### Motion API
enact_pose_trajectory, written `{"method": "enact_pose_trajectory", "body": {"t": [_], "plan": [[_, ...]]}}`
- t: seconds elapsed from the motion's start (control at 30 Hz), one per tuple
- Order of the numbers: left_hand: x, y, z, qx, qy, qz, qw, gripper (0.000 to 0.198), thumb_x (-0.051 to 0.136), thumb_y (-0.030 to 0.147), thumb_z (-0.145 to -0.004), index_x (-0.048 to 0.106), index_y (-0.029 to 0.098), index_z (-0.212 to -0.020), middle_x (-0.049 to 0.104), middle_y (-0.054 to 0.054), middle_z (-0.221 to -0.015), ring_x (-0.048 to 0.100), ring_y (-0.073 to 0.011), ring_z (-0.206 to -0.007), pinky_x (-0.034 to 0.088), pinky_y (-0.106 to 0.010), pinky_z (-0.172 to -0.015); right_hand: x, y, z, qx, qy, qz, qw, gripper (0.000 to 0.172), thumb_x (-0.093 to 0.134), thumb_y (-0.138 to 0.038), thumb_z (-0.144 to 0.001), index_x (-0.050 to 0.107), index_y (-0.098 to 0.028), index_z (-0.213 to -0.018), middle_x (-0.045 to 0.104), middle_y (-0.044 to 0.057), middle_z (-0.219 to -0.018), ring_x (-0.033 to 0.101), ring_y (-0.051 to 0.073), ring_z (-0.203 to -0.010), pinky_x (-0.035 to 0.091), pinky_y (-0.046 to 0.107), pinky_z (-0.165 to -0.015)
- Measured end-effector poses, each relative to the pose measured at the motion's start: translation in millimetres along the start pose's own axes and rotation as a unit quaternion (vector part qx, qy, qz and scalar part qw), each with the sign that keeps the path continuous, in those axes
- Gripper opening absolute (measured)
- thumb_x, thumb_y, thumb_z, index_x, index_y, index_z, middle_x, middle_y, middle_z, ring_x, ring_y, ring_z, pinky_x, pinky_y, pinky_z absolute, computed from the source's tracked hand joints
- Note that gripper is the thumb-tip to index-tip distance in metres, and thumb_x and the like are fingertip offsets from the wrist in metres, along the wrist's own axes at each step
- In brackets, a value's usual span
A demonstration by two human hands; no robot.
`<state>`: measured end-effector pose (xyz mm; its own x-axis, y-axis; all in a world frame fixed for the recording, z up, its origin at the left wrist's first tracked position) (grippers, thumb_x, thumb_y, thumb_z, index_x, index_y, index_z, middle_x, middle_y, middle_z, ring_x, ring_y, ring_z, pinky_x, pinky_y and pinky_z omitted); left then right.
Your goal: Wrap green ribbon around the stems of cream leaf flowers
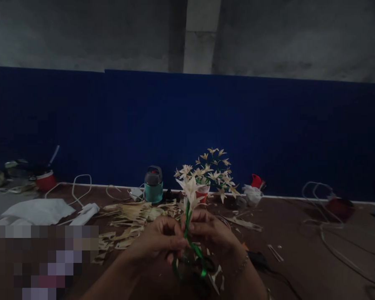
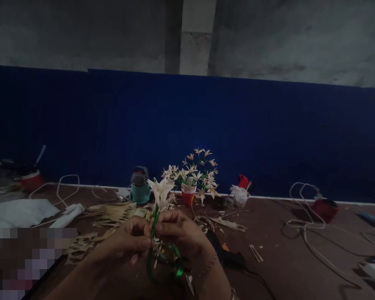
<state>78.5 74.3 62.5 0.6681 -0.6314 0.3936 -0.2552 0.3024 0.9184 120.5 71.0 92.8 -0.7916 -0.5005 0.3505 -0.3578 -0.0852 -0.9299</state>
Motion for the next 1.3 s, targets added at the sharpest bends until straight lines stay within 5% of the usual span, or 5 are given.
{"method": "enact_pose_trajectory", "body": {"t": [0.13,0.27,0.5,0.63,1.3], "plan": [[3.9,-5,1,-0.018,-0.012,0.004,1.000,0.024,0.077,0.026,-0.052,0.059,0.009,-0.050,0.058,0.000,-0.041,0.042,-0.0022,-0.027,0.026,-0.013,-0.029,-9,-6,5,-0.039,0.044,0.039,0.998,0.011,0.071,-0.025,-0.066,0.065,-0.016,-0.068,0.061,0.000,-0.068,0.053,0.010,-0.060,0.040,0.020,-0.056],[2.5,-3,-1,-0.010,-0.001,-0.005,1.000,0.025,0.076,0.027,-0.051,0.057,0.011,-0.050,0.057,0.001,-0.041,0.041,-0.0022,-0.027,0.026,-0.013,-0.029,3,-8,4,-0.028,0.021,0.046,0.998,0.013,0.066,-0.027,-0.070,0.064,-0.014,-0.071,0.059,0.001,-0.066,0.054,0.012,-0.060,0.041,0.023,-0.058],[-25.9,17,-1,0.045,0.158,-0.138,0.977,0.033,0.074,0.036,-0.053,0.049,0.014,-0.052,0.050,0.006,-0.040,0.041,-0.0042,-0.029,0.031,-0.016,-0.031,-25,-14,-1,-0.030,0.140,0.089,0.986,0.020,0.074,-0.025,-0.058,0.059,-0.016,-0.066,0.056,-0.003,-0.062,0.050,0.010,-0.060,0.039,0.023,-0.059],[-30.8,16,0,0.046,0.191,-0.201,0.960,0.030,0.072,0.036,-0.055,0.052,0.014,-0.055,0.047,0.007,-0.038,0.041,-0.0054,-0.031,0.030,-0.017,-0.033,-37,-11,0,-0.029,0.172,0.155,0.972,0.018,0.072,-0.025,-0.060,0.057,-0.015,-0.063,0.055,-0.002,-0.059,0.049,0.010,-0.057,0.039,0.023,-0.056],[-17.7,-2,-1,-0.035,0.115,-0.087,0.989,0.038,0.077,0.036,-0.047,0.049,0.014,-0.059,0.057,0.003,-0.047,0.047,-0.0062,-0.034,0.030,-0.015,-0.032,-14,-18,4,-0.028,0.117,0.169,0.978,0.009,0.063,-0.020,-0.066,0.058,-0.013,-0.069,0.056,0.000,-0.066,0.052,0.012,-0.064,0.041,0.024,-0.058]]}}
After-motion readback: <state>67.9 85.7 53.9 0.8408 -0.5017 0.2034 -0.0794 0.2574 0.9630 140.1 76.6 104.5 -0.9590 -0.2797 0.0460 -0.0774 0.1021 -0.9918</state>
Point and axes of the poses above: each hand's wrist, its own z-axis away from the middle knuckle, its own x-axis out of the palm, y = z × x, the point moved 10 cm from there along -z, towards the middle knuckle
